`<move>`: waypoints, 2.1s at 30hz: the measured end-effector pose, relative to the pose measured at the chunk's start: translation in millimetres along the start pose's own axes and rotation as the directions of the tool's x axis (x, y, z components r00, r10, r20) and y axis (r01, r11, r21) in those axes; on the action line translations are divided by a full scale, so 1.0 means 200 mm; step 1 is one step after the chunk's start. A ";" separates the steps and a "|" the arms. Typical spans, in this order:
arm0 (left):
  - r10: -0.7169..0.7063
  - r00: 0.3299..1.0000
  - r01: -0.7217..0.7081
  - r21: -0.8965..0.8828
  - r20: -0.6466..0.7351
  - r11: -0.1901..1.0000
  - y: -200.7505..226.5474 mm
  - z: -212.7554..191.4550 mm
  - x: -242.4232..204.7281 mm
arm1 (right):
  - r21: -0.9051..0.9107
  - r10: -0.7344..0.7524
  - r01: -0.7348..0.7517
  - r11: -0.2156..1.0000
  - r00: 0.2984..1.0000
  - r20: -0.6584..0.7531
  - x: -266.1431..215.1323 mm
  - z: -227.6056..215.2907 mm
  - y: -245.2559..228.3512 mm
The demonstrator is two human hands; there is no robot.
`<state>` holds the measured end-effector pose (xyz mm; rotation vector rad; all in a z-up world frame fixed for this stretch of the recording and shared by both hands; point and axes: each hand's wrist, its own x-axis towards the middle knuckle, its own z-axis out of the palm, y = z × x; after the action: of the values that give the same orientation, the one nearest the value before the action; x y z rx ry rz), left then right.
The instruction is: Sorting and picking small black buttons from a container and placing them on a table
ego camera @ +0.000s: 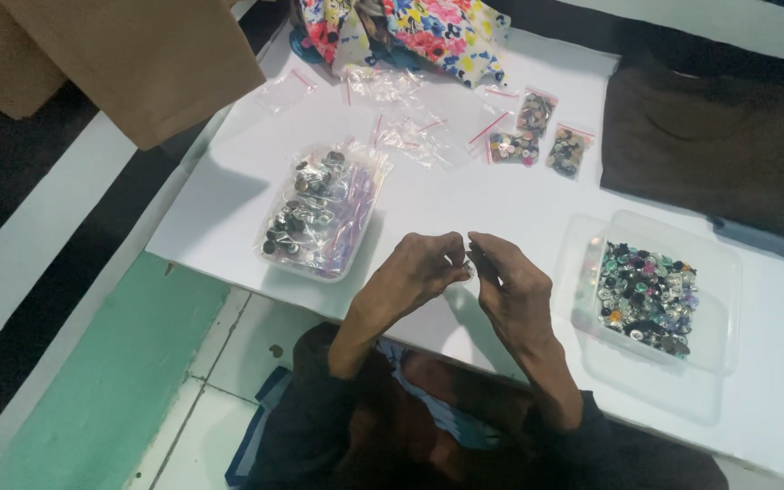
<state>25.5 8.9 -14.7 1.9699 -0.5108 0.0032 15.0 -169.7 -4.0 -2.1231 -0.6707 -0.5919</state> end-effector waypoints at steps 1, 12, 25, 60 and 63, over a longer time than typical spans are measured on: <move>-0.001 1.000 0.001 0.001 -0.001 1.000 0.02 -0.01 0.00 | 0.001 -0.001 0.001 1.000 1.000 0.001 0.00 -0.01 -0.01; 0.003 0.999 -0.002 0.018 -0.035 1.000 0.04 -0.12 -0.05 | -0.316 0.221 -0.141 0.938 0.948 0.231 -0.21 -0.08 0.35; 0.012 1.000 -0.012 0.015 0.017 1.000 0.09 -0.07 -0.04 | 0.255 0.471 -0.490 0.834 0.872 0.135 -0.04 -0.16 0.04; 0.054 0.997 -0.048 0.111 -0.048 0.993 0.07 -0.08 -0.09 | 0.167 0.176 -0.170 0.971 0.984 -0.022 -0.02 -0.08 -0.02; 0.037 0.998 -0.030 0.131 -0.053 0.991 0.09 -0.06 -0.09 | 0.026 0.010 -0.012 1.000 0.997 0.072 0.02 -0.05 -0.03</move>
<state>6.2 19.3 3.6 2.0822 -0.5188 0.1147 11.5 -174.4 7.6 -2.1305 -0.7027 -0.5003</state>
